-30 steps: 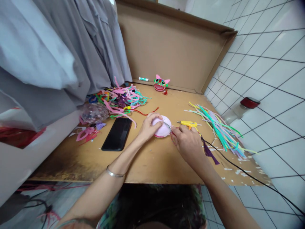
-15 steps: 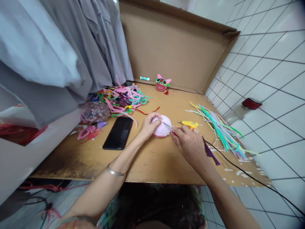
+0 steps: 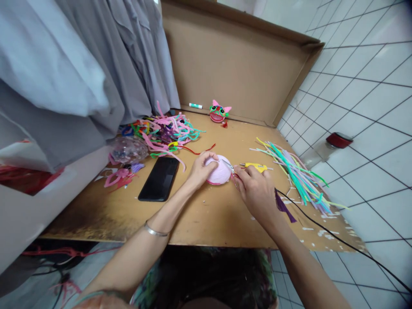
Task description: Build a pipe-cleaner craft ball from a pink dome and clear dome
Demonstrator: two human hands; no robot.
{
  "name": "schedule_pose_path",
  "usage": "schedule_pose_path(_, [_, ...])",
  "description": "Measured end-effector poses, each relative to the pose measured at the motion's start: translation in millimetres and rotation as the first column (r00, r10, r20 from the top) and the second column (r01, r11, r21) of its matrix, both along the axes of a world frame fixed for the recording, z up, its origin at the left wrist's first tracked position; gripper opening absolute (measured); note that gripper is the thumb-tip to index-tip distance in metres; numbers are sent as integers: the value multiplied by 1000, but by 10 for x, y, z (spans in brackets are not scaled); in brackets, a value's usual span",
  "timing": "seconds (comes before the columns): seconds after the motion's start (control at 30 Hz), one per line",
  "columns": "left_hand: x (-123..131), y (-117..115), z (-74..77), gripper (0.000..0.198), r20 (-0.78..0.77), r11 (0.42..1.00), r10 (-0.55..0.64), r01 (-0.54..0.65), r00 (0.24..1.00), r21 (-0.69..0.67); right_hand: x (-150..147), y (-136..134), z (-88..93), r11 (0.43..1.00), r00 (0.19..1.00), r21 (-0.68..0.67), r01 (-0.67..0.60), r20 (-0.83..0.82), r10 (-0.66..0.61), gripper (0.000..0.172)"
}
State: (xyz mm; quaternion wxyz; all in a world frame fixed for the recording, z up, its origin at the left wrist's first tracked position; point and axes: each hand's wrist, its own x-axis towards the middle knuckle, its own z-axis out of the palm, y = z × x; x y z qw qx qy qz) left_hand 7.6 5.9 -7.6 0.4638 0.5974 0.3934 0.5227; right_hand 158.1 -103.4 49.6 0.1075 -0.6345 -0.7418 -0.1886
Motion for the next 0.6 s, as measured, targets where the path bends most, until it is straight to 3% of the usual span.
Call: schedule_pose_path(0.6, [-4, -14, 12, 17, 34, 998, -62, 62, 998, 7, -4, 30, -12, 999, 998, -44, 13, 64, -10, 32])
